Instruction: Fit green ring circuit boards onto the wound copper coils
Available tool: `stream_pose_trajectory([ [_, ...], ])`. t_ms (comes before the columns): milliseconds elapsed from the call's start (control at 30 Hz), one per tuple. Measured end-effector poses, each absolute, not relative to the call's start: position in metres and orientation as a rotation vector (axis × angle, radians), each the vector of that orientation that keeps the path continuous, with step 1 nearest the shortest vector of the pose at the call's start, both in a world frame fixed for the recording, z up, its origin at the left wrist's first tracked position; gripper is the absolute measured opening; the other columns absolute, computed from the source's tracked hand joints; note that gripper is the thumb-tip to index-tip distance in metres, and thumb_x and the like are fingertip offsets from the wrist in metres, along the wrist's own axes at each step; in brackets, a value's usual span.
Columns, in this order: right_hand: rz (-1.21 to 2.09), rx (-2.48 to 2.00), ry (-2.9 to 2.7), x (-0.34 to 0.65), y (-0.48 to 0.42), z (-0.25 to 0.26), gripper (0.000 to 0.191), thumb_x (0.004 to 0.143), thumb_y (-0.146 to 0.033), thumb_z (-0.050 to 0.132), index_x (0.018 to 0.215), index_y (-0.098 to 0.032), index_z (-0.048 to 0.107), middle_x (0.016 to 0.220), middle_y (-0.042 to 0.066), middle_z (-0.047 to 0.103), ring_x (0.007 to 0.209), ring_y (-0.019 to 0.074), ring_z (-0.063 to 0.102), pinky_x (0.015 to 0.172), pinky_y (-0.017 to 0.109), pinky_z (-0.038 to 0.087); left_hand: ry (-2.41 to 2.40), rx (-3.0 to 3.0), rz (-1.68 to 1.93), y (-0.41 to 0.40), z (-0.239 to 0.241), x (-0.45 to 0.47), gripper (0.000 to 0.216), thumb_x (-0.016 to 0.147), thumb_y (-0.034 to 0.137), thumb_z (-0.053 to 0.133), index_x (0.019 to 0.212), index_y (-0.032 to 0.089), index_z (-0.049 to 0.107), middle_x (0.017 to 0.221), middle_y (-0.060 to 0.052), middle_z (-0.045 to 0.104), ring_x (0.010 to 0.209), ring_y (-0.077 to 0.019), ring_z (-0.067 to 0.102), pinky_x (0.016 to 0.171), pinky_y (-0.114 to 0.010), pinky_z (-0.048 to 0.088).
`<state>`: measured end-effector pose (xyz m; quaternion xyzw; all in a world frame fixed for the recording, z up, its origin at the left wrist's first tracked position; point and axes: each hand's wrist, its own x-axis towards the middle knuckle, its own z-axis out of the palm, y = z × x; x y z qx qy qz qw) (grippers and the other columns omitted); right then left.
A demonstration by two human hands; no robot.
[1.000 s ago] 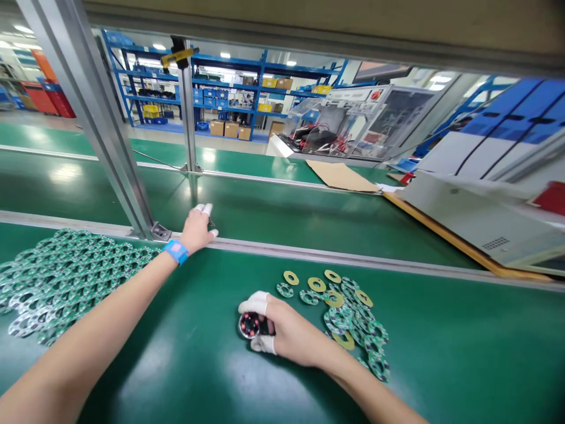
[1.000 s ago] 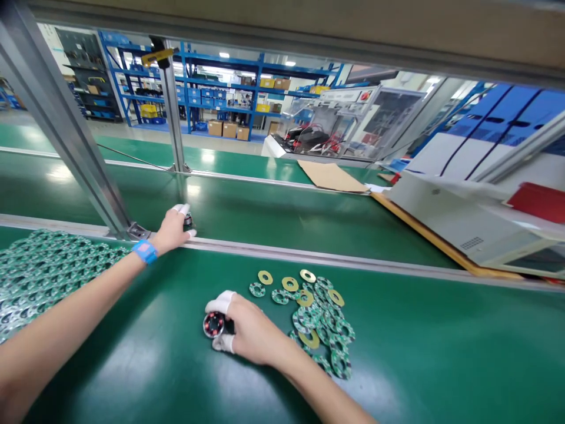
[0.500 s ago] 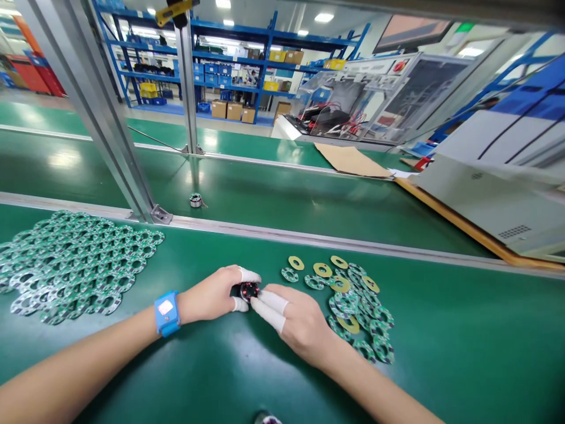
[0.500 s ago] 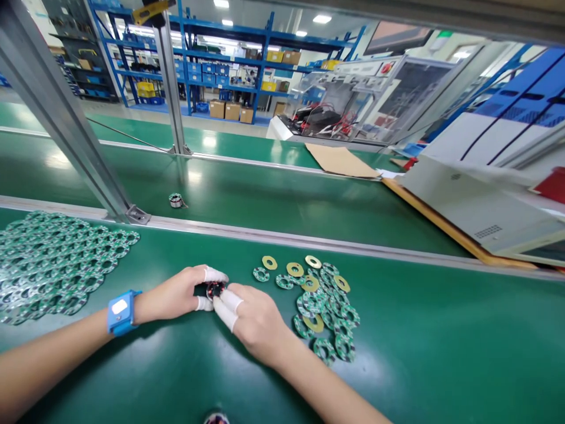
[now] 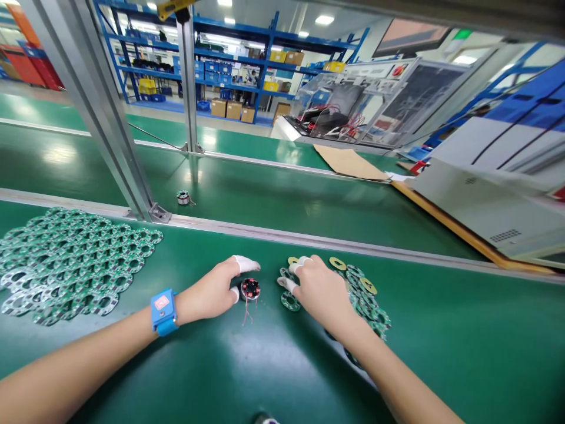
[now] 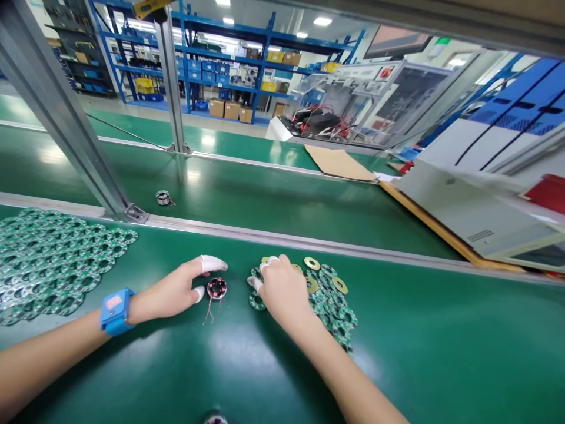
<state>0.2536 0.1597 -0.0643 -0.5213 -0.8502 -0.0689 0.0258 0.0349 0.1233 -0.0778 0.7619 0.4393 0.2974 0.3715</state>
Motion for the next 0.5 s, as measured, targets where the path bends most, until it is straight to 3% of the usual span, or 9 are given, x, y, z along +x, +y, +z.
stream_pose_trajectory([
  [33,-0.127,-1.539,-2.688,0.254,0.161,-0.065,0.004,0.076,-0.021,0.065,0.078,-0.019,0.068,0.080,0.009,0.063,0.082,0.0255,0.055,0.058,0.030,0.046,1.168,1.938,0.805,0.124,-0.076,0.035,0.057,0.063,-0.007,0.038,0.114,0.015,0.054,0.118,-0.008,0.056,0.110,-0.0170,0.051,0.098,-0.034,0.040],
  [100,0.094,-1.367,-2.746,0.253,0.160,-0.066,0.024,0.075,-0.014,0.065,0.097,-0.022,0.067,0.092,0.007,0.064,0.089,0.0241,0.054,0.068,0.032,0.048,1.267,1.918,0.869,0.123,-0.074,0.036,0.036,0.074,0.003,0.043,0.106,0.014,0.057,0.108,-0.008,0.059,0.101,-0.0175,0.053,0.093,-0.035,0.043],
  [167,0.253,-1.289,-2.707,0.252,0.159,-0.065,0.033,0.075,-0.014,0.065,0.107,-0.023,0.063,0.098,0.005,0.064,0.092,0.0233,0.054,0.074,0.033,0.047,1.364,1.951,0.842,0.120,-0.073,0.038,0.022,0.079,0.023,0.055,0.100,0.015,0.058,0.100,-0.007,0.058,0.096,-0.0195,0.052,0.089,-0.036,0.043],
  [267,0.237,-1.393,-2.618,0.247,0.158,-0.063,0.030,0.075,-0.024,0.068,0.104,-0.021,0.065,0.096,0.006,0.065,0.091,0.0249,0.055,0.071,0.034,0.047,1.469,2.077,0.658,0.115,-0.075,0.042,0.041,0.066,0.044,0.071,0.094,0.016,0.059,0.094,-0.005,0.056,0.091,-0.0222,0.049,0.082,-0.037,0.044],
  [500,0.126,-1.493,-2.687,0.238,0.156,-0.068,0.028,0.072,-0.027,0.072,0.097,-0.018,0.067,0.093,0.009,0.065,0.090,0.0273,0.055,0.070,0.035,0.047,1.548,2.225,0.503,0.115,-0.081,0.043,0.039,0.064,0.044,0.074,0.087,0.016,0.061,0.088,-0.004,0.054,0.085,-0.0214,0.047,0.076,-0.033,0.040],
])
